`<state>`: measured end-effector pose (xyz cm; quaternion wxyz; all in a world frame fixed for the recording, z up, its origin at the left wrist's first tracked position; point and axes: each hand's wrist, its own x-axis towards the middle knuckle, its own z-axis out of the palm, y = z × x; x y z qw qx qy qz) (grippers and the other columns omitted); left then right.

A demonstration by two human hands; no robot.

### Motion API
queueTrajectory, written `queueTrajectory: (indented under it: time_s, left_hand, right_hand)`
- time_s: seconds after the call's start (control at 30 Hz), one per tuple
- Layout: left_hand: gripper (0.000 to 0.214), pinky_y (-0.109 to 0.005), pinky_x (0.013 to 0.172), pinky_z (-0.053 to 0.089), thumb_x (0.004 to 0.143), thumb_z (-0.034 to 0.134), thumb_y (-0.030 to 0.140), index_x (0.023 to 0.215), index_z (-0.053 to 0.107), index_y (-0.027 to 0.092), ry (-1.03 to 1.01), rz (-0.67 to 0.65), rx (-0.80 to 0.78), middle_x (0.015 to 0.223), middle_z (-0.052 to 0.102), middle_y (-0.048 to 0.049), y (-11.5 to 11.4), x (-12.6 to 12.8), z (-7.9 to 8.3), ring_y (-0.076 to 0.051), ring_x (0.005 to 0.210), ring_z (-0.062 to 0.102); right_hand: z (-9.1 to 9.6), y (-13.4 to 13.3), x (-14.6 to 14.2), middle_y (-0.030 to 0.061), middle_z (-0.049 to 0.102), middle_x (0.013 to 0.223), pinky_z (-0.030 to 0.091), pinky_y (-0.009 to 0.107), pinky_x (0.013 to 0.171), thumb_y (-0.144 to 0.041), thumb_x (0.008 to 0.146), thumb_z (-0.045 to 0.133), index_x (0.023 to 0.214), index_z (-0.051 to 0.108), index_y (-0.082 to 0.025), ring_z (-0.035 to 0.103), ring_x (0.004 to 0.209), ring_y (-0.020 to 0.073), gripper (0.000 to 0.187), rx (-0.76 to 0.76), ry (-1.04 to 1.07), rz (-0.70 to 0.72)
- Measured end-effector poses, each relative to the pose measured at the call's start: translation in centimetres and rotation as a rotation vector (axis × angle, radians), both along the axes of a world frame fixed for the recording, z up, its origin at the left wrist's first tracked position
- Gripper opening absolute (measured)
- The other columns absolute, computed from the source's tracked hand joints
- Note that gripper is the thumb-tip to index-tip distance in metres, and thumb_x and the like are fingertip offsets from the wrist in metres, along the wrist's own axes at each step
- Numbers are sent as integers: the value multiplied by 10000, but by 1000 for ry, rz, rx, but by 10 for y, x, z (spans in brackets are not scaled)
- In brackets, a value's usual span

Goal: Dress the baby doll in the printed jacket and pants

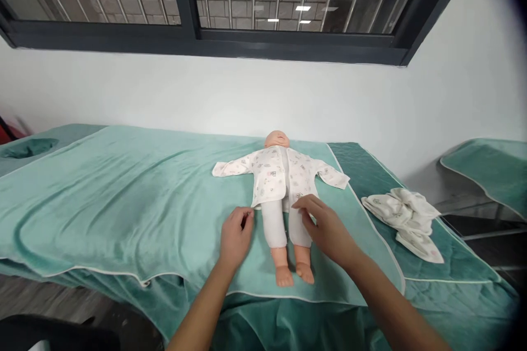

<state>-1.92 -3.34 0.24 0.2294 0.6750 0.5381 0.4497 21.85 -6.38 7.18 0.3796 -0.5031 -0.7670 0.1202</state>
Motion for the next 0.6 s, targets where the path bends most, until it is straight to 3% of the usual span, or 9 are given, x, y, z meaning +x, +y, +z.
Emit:
queueTrajectory:
  time_s: [0.07, 0.13, 0.2, 0.27, 0.33, 0.43, 0.6]
  left_hand:
    - [239, -300, 726, 446, 954, 471, 371, 962, 646, 209, -81, 29, -38, 840, 668, -24, 0, 0, 1, -171, 768, 597]
    - [245, -288, 694, 453, 944, 495, 400, 987, 639, 206, -189, 65, -87, 779, 656, -9, 4, 0, 3, -158, 714, 585]
    - [248, -271, 644, 460, 923, 533, 423, 976, 633, 203, -319, 84, -135, 721, 629, 5, 12, 1, 5, -148, 678, 578]
    - [251, -263, 640, 493, 894, 581, 434, 964, 633, 198, -511, 70, -150, 771, 637, -7, 26, 4, 8, -155, 749, 614]
    - [252, -279, 740, 543, 860, 640, 416, 973, 639, 191, -747, 36, -149, 920, 665, -36, 45, 8, 13, -169, 908, 645]
    - [255, -316, 955, 520, 820, 710, 354, 987, 649, 170, -1017, -38, -234, 1113, 675, -71, 77, 18, 20, -177, 1083, 634]
    - [295, -382, 924, 558, 826, 710, 335, 1026, 645, 129, -1130, -253, -480, 1052, 725, -123, 121, 40, 25, -229, 994, 692]
  right_hand:
    - [-9, -10, 9, 57, 644, 1081, 491, 367, 877, -183, 937, 445, 1059, 615, -241, 602, 989, 209, 216, -53, 134, -1]
    - [-20, -10, 22, 61, 659, 1072, 493, 386, 897, -272, 928, 516, 1060, 623, -235, 613, 974, 216, 173, -69, 308, -153]
    - [-31, 3, 38, 64, 675, 1078, 493, 399, 935, -348, 885, 603, 1045, 640, -224, 621, 1001, 225, 206, -118, 569, -327]
    - [-39, 25, 50, 63, 686, 1105, 493, 381, 985, -377, 820, 681, 1000, 657, -214, 627, 1062, 226, 245, -227, 899, -395]
    - [-44, 54, 56, 61, 709, 1052, 524, 358, 975, -382, 784, 697, 910, 650, -212, 660, 1038, 220, 217, -361, 1162, -365]
    - [-48, 95, 53, 71, 739, 901, 583, 399, 889, -401, 808, 629, 888, 637, -217, 701, 946, 242, 200, -468, 1235, -308]
    - [-51, 140, 39, 71, 757, 980, 565, 449, 925, -460, 854, 548, 1056, 654, -212, 690, 1045, 266, 337, -551, 1285, -132]
